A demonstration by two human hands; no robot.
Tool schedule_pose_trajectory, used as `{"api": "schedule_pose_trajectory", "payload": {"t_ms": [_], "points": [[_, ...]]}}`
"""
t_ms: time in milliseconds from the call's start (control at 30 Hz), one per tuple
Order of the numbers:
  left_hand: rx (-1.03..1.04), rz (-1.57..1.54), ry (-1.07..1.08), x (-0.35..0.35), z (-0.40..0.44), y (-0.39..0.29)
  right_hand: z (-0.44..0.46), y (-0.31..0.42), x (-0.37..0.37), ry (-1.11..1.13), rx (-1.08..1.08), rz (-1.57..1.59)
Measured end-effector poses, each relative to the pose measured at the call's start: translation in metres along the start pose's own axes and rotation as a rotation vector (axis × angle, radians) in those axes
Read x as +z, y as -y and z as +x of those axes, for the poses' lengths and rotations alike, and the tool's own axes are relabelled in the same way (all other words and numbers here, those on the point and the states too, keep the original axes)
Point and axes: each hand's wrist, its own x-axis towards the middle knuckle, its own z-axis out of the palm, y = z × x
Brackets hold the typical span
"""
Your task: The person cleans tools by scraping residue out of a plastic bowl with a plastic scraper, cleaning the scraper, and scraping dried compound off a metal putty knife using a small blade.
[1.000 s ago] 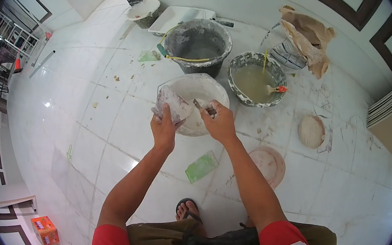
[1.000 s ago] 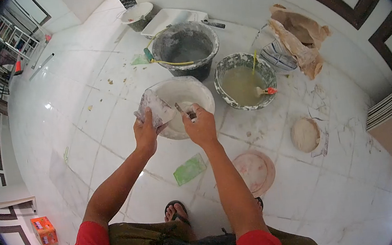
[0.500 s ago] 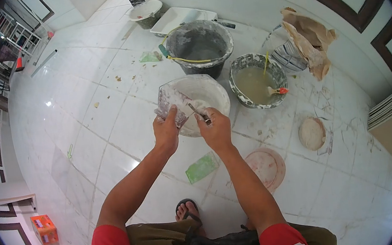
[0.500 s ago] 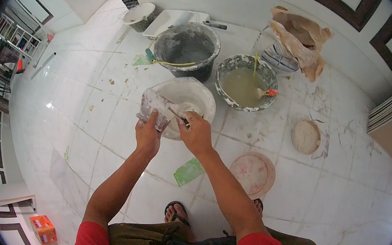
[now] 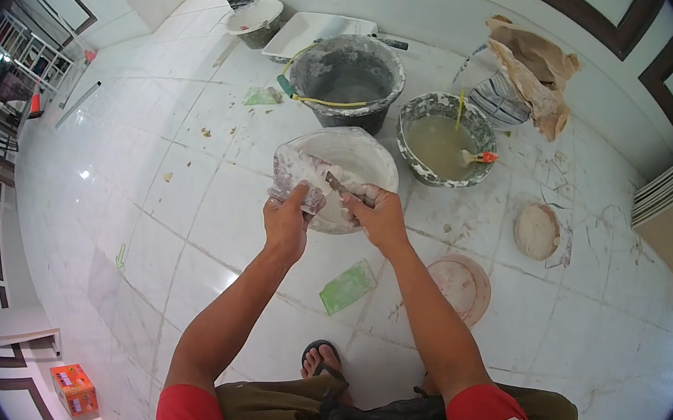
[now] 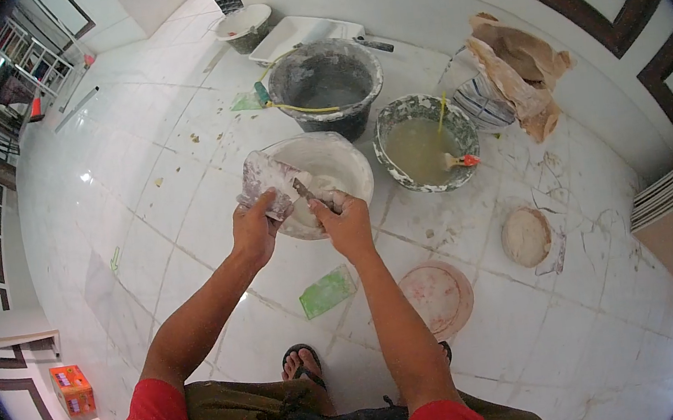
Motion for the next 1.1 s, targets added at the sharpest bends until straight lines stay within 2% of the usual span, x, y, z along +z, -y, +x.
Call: {"api": "schedule_pose_trajectory", "payload": {"t_ms": [33, 67, 133, 233, 333, 767, 833, 933, 1033, 1067, 1100], "points": [[0.000, 0.000, 0.000, -0.001, 0.000, 0.000, 0.000, 0.004, -0.003, 0.097, 0.188, 0.174], [0.000, 0.001, 0.012, -0.001, 0.000, -0.001, 0.000, 0.007, -0.004, 0.096, 0.188, 0.174], [0.000, 0.002, 0.024, -0.002, 0.001, 0.000, -0.002, 0.014, -0.005, 0.180, 0.334, 0.286], [0.018, -0.013, 0.085, -0.003, -0.001, -0.001, -0.003, 0.011, -0.006, 0.271, 0.428, 0.337], [0.034, -0.038, 0.119, 0.001, -0.005, -0.004, -0.007, 0.022, -0.004, 0.262, 0.479, 0.358], [0.087, 0.058, 0.133, 0.000, -0.011, -0.004, 0.004, 0.008, -0.002, 0.181, 0.343, 0.370], [0.069, 0.067, 0.151, -0.001, -0.011, -0.003, 0.003, 0.006, 0.003, 0.273, 0.283, 0.320], [0.091, 0.024, 0.129, 0.000, -0.010, -0.003, 0.008, 0.006, 0.002, 0.209, 0.305, 0.354], [0.117, 0.046, 0.115, -0.011, -0.005, 0.003, 0.004, 0.007, 0.011, 0.294, 0.295, 0.307], [0.212, 0.259, 0.173, -0.021, 0.000, 0.009, 0.008, -0.003, 0.013, 0.227, 0.270, 0.291], [0.145, 0.255, 0.119, -0.020, -0.001, 0.002, 0.013, -0.014, 0.012, 0.182, 0.241, 0.281]]}}
